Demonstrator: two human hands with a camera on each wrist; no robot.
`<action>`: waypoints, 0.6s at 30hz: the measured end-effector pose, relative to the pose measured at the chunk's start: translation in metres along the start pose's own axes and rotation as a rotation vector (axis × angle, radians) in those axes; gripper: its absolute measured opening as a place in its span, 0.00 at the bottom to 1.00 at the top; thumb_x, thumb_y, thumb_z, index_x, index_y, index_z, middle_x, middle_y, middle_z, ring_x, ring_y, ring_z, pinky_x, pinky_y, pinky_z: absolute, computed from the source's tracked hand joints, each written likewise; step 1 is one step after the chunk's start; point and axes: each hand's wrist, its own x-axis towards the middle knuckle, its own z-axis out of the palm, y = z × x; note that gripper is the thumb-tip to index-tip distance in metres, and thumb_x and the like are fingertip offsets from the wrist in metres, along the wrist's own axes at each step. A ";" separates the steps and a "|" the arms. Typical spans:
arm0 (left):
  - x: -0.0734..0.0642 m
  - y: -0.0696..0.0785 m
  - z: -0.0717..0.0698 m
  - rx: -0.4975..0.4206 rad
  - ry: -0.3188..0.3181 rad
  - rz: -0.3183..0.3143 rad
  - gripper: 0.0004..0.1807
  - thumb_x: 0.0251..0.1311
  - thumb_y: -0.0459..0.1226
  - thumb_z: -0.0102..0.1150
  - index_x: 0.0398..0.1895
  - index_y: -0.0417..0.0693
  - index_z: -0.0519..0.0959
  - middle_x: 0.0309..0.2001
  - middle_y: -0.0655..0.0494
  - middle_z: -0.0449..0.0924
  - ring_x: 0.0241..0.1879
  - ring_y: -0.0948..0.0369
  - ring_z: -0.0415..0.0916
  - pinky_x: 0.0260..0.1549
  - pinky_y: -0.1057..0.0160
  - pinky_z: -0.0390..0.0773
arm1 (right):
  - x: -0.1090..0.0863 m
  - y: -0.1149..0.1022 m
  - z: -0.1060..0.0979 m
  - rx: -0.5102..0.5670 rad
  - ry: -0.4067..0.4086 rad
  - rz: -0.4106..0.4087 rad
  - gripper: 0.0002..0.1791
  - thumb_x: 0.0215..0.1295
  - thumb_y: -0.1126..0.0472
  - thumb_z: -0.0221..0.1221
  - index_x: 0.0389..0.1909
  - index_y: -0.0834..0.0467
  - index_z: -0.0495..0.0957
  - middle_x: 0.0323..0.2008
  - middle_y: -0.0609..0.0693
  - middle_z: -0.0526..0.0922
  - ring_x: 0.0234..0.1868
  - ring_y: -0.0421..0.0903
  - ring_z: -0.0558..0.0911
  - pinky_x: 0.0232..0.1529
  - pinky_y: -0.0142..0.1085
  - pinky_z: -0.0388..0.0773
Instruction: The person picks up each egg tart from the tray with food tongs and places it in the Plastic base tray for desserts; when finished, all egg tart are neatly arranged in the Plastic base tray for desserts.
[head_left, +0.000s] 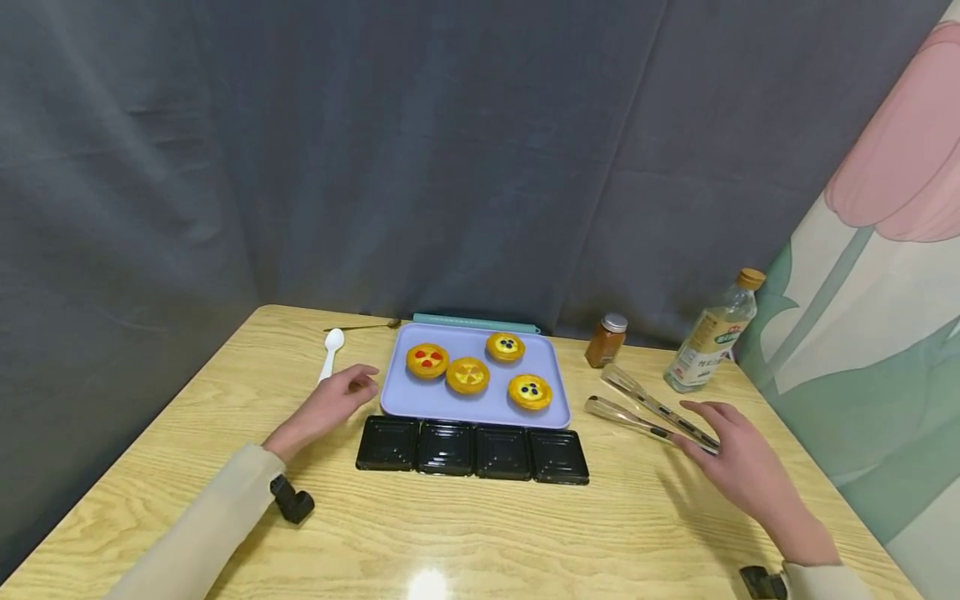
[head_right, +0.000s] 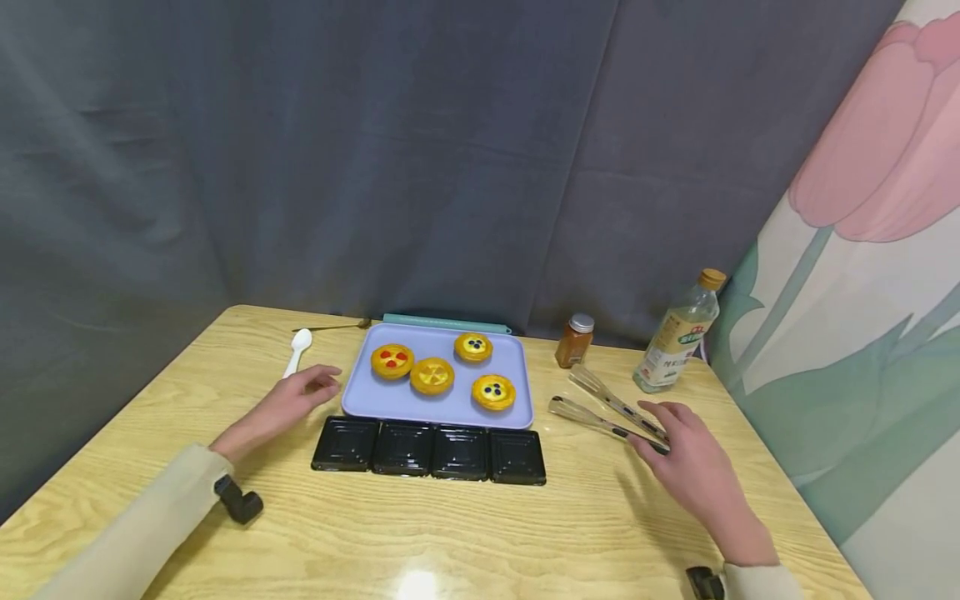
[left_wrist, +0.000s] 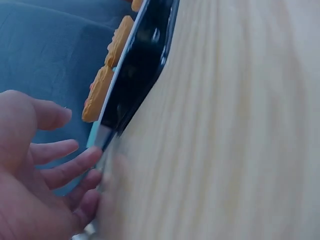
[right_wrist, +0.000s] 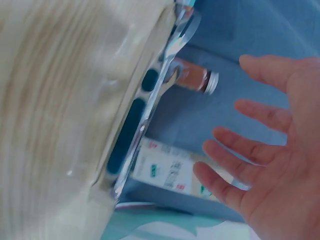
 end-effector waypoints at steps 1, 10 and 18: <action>0.001 -0.001 0.002 -0.025 0.005 -0.016 0.22 0.73 0.37 0.53 0.63 0.31 0.73 0.49 0.41 0.81 0.50 0.46 0.78 0.53 0.46 0.74 | -0.001 0.004 0.000 0.004 0.011 -0.004 0.31 0.64 0.54 0.69 0.63 0.65 0.74 0.54 0.68 0.75 0.51 0.70 0.76 0.44 0.64 0.72; 0.003 -0.008 0.010 -0.122 0.024 -0.086 0.24 0.76 0.39 0.50 0.67 0.32 0.70 0.55 0.38 0.78 0.57 0.44 0.74 0.58 0.44 0.71 | -0.011 0.036 -0.003 0.084 -0.021 0.051 0.37 0.62 0.50 0.70 0.67 0.64 0.72 0.56 0.66 0.73 0.47 0.66 0.77 0.36 0.56 0.74; 0.003 -0.012 0.016 -0.136 0.054 -0.098 0.24 0.75 0.39 0.51 0.66 0.32 0.72 0.57 0.37 0.78 0.58 0.43 0.74 0.59 0.44 0.70 | -0.012 0.057 0.000 0.178 -0.072 0.109 0.40 0.64 0.52 0.69 0.71 0.66 0.67 0.59 0.69 0.72 0.57 0.68 0.71 0.45 0.63 0.71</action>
